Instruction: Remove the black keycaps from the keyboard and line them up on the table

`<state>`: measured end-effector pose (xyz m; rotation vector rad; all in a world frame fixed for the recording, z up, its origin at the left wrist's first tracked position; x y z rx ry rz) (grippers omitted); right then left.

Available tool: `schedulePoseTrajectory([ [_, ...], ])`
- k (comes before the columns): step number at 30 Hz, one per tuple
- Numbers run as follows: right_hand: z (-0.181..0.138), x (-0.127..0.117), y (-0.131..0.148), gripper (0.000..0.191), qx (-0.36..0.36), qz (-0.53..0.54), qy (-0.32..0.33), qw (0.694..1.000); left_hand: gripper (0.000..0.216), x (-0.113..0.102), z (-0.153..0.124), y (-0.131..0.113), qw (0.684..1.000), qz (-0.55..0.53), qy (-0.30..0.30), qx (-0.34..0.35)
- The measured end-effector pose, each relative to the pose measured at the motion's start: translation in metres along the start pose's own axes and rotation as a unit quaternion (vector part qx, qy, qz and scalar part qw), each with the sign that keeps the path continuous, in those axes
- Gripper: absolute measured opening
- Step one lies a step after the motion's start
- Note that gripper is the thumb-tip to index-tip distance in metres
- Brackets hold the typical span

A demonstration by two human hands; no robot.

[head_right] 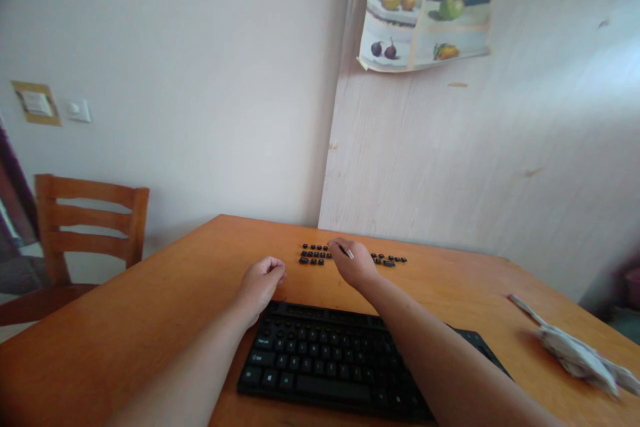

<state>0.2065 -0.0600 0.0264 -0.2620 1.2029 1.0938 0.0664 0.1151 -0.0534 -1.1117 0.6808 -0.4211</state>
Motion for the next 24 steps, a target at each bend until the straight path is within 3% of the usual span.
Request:
schedulePoseTrajectory([
  [2,-0.011,-0.01,0.005,0.035,0.029,0.1,-0.018,0.994,0.017,0.0,0.0,0.0,1.0,0.003,0.005,0.003],
  [4,-0.024,-0.017,0.011,0.029,0.076,0.235,-0.017,0.969,0.017,0.0,0.0,0.0,1.0,-0.001,0.009,0.005],
  [6,-0.038,-0.021,0.019,0.024,0.108,0.324,0.016,0.94,0.016,0.0,0.0,-0.001,1.0,-0.013,0.011,0.005],
  [9,-0.057,-0.024,0.032,0.024,0.106,0.374,0.089,0.917,0.016,-0.001,-0.002,-0.003,1.0,-0.024,0.012,0.004],
  [14,-0.076,-0.021,0.05,0.031,0.07,0.359,0.176,0.914,0.018,-0.003,-0.005,-0.008,0.999,-0.028,0.017,0.012],
  [19,-0.082,-0.013,0.062,0.036,0.033,0.268,0.162,0.949,0.018,-0.002,-0.005,-0.008,0.999,-0.032,0.017,0.014],
  [24,-0.086,-0.01,0.067,0.032,0.009,0.24,0.19,0.952,0.018,-0.001,-0.004,-0.007,0.999,-0.029,0.017,0.008],
])
Point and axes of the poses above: each hand's wrist, its own z-axis towards the middle knuckle, its own x-axis out of the palm, y = z × x, the point moved 3 cm from there along z, towards the middle knuckle
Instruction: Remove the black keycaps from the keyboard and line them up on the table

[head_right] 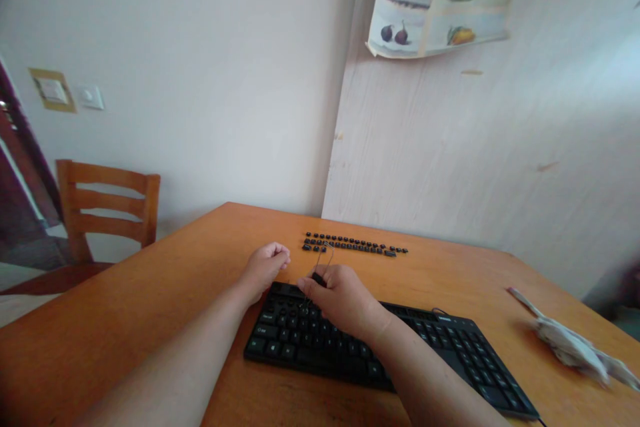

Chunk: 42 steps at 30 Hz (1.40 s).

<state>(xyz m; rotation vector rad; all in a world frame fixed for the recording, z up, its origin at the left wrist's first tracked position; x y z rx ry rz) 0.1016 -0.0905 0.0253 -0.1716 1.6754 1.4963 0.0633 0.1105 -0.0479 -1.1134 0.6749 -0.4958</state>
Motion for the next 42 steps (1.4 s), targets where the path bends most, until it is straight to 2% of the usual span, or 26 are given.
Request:
schedulePoseTrajectory([
  [17,-0.005,0.009,-0.002,0.027,-0.002,-0.015,0.074,0.997,0.017,-0.001,-0.001,-0.002,1.0,0.023,0.0,-0.004],
  [25,-0.005,0.019,-0.002,0.024,0.034,0.006,0.094,0.995,0.018,0.0,0.0,0.001,0.999,0.039,-0.001,-0.003],
  [34,-0.002,0.024,-0.011,0.025,0.065,0.07,0.092,0.991,0.017,0.001,0.001,0.001,0.999,0.052,0.009,0.008],
  [42,0.0,0.025,-0.013,0.03,0.067,0.06,0.069,0.994,0.016,0.003,0.0,-0.001,0.998,0.059,0.017,0.015],
])
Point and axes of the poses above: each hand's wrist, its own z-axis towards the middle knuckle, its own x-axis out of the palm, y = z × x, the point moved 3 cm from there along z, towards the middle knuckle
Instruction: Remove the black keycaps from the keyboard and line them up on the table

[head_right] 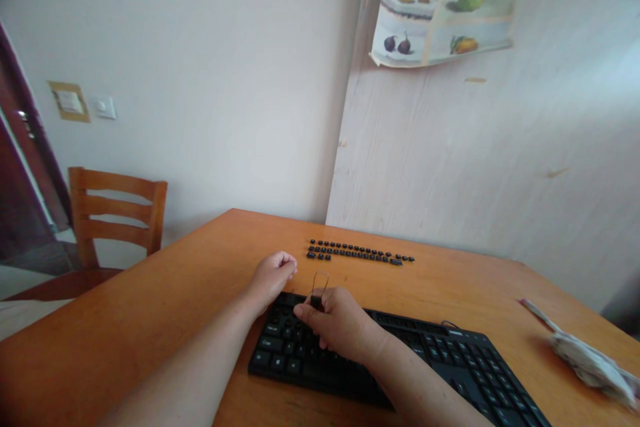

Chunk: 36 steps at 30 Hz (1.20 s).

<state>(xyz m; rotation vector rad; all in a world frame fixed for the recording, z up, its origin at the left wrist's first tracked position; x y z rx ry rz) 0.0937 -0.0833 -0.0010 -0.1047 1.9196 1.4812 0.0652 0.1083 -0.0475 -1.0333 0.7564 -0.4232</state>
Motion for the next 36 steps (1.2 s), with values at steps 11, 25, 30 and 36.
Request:
schedulePoseTrajectory([
  [11,0.004,0.002,0.0,0.017,0.051,0.05,-0.092,0.993,0.016,0.012,-0.013,-0.016,0.993,0.051,0.097,0.038],
  [25,0.008,-0.002,-0.014,0.01,0.079,0.119,-0.128,0.981,0.011,0.013,-0.017,-0.014,0.989,0.106,0.091,0.058],
  [30,0.008,-0.016,-0.011,0.014,0.07,0.17,-0.153,0.971,0.011,0.013,-0.017,-0.014,0.985,0.131,0.087,0.071],
  [36,0.009,-0.031,-0.012,0.019,0.024,0.172,-0.206,0.963,0.013,0.012,-0.017,-0.025,0.988,0.114,0.071,0.08],
])
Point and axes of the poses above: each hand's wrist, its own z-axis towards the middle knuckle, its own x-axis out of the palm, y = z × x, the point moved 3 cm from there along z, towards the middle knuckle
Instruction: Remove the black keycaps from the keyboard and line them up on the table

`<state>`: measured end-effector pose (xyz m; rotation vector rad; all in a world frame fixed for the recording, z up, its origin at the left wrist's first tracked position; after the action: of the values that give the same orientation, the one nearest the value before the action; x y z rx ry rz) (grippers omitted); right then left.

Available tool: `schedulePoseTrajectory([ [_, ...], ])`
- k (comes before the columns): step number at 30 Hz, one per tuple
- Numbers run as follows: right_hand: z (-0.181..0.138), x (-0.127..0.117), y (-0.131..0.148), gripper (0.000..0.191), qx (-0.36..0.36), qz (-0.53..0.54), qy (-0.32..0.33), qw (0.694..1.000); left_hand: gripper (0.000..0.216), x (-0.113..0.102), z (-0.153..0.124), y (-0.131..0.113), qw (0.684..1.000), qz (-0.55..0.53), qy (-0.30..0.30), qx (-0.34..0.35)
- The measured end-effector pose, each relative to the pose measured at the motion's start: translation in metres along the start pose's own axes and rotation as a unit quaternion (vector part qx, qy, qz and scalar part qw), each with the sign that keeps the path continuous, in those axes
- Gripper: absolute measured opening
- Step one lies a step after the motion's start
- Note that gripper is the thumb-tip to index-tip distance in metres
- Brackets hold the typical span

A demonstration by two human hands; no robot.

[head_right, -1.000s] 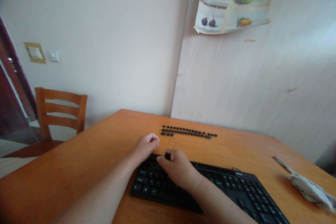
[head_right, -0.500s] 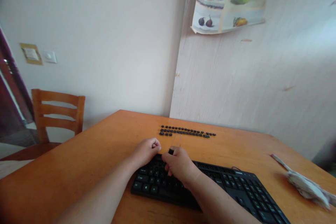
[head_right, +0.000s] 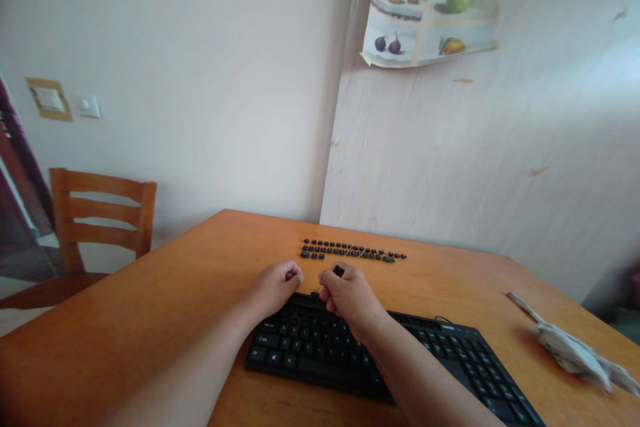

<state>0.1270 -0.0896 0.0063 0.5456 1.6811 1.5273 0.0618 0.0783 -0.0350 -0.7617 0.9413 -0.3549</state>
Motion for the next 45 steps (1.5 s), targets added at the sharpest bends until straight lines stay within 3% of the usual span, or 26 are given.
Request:
schedulePoseTrajectory([
  [4,-0.002,-0.001,0.006,0.023,-0.044,0.018,-0.027,0.999,0.018,-0.005,-0.002,-0.025,0.992,-0.121,0.03,-0.002],
  [10,-0.002,-0.001,0.012,0.027,-0.105,0.015,-0.05,0.993,0.021,-0.002,-0.011,-0.05,0.946,-0.298,0.113,-0.067],
  [20,0.001,0.001,0.009,0.042,-0.18,0.036,-0.075,0.98,0.021,0.0,-0.009,-0.046,0.936,-0.336,0.072,-0.078],
  [23,0.001,-0.003,0.009,0.035,-0.252,-0.09,-0.091,0.959,0.021,0.0,-0.008,-0.045,0.934,-0.342,0.072,-0.076],
  [26,-0.003,-0.004,0.012,0.023,-0.301,-0.265,-0.087,0.912,0.018,0.0,-0.008,-0.045,0.933,-0.346,0.065,-0.075],
  [31,-0.012,0.001,0.014,0.019,-0.289,-0.418,-0.084,0.857,0.021,-0.002,-0.008,-0.042,0.941,-0.326,0.059,-0.074],
  [36,-0.013,0.004,0.015,0.014,-0.279,-0.467,-0.085,0.835,0.031,-0.001,-0.007,-0.039,0.949,-0.302,0.063,-0.056],
  [40,-0.006,-0.011,0.019,0.018,-0.237,-0.472,-0.099,0.844,0.034,-0.007,-0.001,-0.027,0.969,-0.242,-0.019,-0.038],
  [45,0.015,-0.03,0.025,0.023,-0.172,-0.488,-0.111,0.848,0.025,-0.015,0.006,0.004,0.979,-0.143,-0.125,-0.077],
])
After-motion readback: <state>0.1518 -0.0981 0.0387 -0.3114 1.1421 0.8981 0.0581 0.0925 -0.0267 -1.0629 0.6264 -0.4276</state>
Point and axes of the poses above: each hand's wrist, its own z-axis towards the middle knuckle, its own x-axis out of the palm, y = z × x, the point moved 3 cm from there along z, towards the middle knuckle
